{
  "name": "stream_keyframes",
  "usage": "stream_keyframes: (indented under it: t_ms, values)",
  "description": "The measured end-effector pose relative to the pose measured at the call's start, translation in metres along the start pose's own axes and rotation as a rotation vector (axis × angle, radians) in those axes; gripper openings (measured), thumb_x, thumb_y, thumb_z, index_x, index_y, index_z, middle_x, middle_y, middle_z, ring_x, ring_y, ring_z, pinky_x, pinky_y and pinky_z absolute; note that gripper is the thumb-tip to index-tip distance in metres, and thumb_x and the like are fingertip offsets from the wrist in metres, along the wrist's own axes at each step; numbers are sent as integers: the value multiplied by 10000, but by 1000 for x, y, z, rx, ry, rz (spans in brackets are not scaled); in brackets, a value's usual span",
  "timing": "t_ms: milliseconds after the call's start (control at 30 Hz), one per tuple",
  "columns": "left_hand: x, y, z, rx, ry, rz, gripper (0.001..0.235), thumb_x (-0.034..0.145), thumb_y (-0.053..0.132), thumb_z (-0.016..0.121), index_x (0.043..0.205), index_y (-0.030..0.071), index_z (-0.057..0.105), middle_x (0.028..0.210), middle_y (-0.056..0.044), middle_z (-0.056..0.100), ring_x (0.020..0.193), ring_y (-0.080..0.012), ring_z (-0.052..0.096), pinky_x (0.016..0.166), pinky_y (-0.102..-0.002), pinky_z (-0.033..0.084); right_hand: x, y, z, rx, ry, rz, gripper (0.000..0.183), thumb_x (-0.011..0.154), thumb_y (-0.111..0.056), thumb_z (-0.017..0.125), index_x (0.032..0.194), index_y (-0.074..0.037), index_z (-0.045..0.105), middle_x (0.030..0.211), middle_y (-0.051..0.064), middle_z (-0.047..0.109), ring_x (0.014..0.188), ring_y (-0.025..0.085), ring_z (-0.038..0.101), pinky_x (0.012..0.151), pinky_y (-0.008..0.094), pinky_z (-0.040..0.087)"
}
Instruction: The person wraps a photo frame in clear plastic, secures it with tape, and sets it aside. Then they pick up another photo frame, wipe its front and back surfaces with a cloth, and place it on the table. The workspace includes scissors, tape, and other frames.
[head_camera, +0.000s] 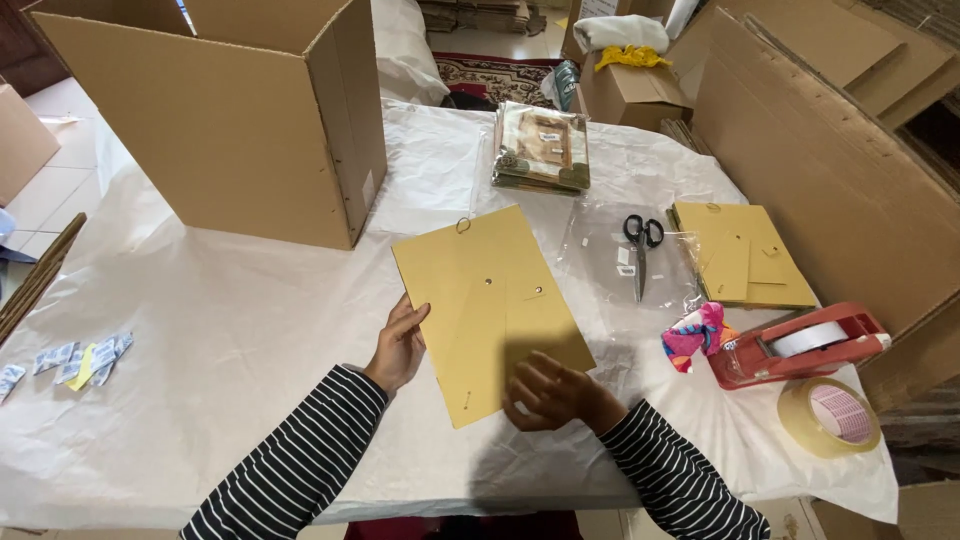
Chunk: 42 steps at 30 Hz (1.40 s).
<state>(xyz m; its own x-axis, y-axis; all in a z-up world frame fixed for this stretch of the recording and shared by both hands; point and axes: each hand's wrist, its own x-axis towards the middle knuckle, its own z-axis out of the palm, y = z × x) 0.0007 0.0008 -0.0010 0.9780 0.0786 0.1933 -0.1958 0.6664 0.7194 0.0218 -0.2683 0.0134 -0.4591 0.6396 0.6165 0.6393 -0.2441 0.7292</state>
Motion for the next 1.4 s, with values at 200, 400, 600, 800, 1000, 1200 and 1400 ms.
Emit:
stream_keyframes:
  t_ms: [200,400,600,800,1000,1200,1400]
  values:
    - [4,-17,-16,-127,-143,91,857,950,659,315,1481,3,468,1305,-178,652,1138,-279,690,939,-398,588,-49,18,1,261,115,215,144,1017,-200,511,1081,-110,603,1132,97,623,986,359,737,807,511,684]
    - [-4,27,21,125,16,272,848,874,524,548,1542,42,346,1493,-113,475,1170,-200,627,1018,-388,541,-49,29,-5,-111,241,571,118,880,-133,770,923,-42,707,872,76,781,791,278,767,709,351,637]
    - [-19,29,38,556,-135,328,904,918,381,707,1609,48,228,1634,-118,251,1453,-231,246,1236,-451,166,-89,-3,16,184,521,1256,322,949,-57,722,1154,92,524,948,128,539,863,211,575,852,389,500]
    - [-18,40,27,783,-101,246,227,998,180,636,1196,69,631,965,-78,779,895,-120,696,854,-360,586,5,32,-9,721,396,1698,460,973,-154,725,1334,-32,468,1270,136,671,1220,192,609,1065,400,458]
    - [-9,10,15,660,7,126,211,992,195,677,1156,65,652,897,-79,768,792,-137,664,751,-342,589,-15,33,11,738,280,1872,358,997,-165,727,1244,-9,519,1169,130,682,1156,202,627,1035,422,465]
    - [-22,33,30,724,92,191,200,1025,255,634,1142,94,610,861,-41,704,807,-127,601,774,-337,535,-46,28,35,788,92,1816,420,1000,-202,722,1310,-71,472,1241,140,689,1144,212,678,986,415,535]
    - [-23,43,35,852,69,254,214,1068,242,572,1206,81,550,876,-77,688,806,-156,582,786,-385,517,-64,20,30,759,77,1613,613,1034,-407,603,1403,3,336,1285,258,625,1213,325,628,1034,514,485]
